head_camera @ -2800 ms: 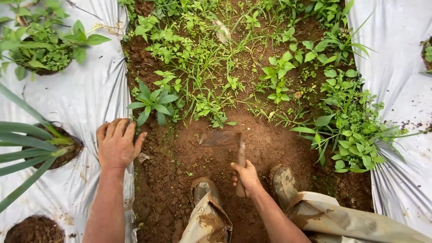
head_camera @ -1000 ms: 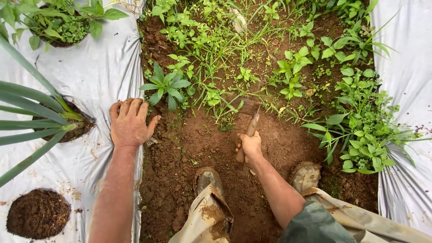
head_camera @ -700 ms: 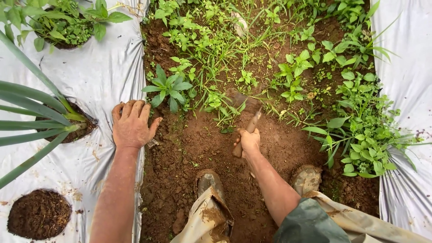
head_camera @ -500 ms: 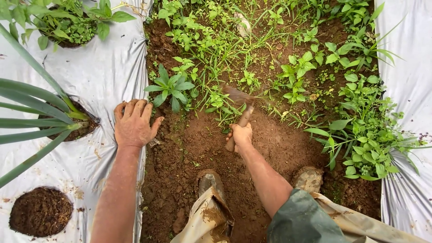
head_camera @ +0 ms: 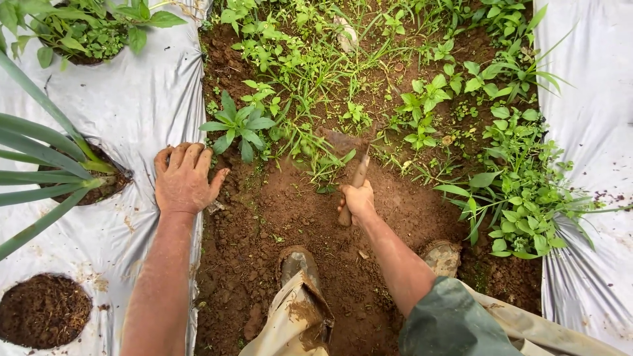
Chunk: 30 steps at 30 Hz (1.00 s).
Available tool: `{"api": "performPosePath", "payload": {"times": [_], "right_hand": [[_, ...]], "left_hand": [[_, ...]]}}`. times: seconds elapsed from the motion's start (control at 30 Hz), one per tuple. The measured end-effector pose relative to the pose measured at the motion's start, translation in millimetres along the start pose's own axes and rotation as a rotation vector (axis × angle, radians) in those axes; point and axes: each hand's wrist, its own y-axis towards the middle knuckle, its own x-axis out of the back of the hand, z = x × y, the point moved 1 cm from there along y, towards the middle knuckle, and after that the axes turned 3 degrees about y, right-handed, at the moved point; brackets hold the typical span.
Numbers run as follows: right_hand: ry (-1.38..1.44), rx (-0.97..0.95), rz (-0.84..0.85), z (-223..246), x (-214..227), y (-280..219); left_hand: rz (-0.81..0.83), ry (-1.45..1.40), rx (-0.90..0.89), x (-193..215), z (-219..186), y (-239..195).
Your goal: Using a hand hoe and hands to remove weeds from a vegetable garden bed.
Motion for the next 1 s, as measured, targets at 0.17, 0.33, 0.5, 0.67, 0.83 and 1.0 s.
{"api": "performPosePath", "payload": {"times": [0.17, 0.33, 0.5, 0.67, 0.83, 1.0], "right_hand": [[-0.063, -0.024, -0.002, 4.6, 7.1, -5.2], [-0.07, 0.015, -0.027, -14.7, 3.0, -3.3], [0.127, 0.028, -0.08, 16.0, 9.3, -0.1], [0.113, 0.031, -0.095, 16.0, 4.1, -25.9], [0.247, 0.017, -0.156, 9.1, 7.1, -10.8], [0.129, 0.026, -0.02, 10.7, 13.1, -35.4]], "left_hand": [[0.003, 0.016, -0.001, -0.2, -0.2, 0.1], [-0.021, -0.004, -0.007, 0.2, -0.6, 1.3], [-0.006, -0.011, -0.002, 2.1, -1.5, 1.2], [-0.008, -0.002, -0.01, 1.4, -0.2, 1.9], [-0.011, 0.001, -0.003, 4.3, -1.1, 2.9], [-0.011, -0.001, -0.001, 2.9, -1.5, 2.9]]}}
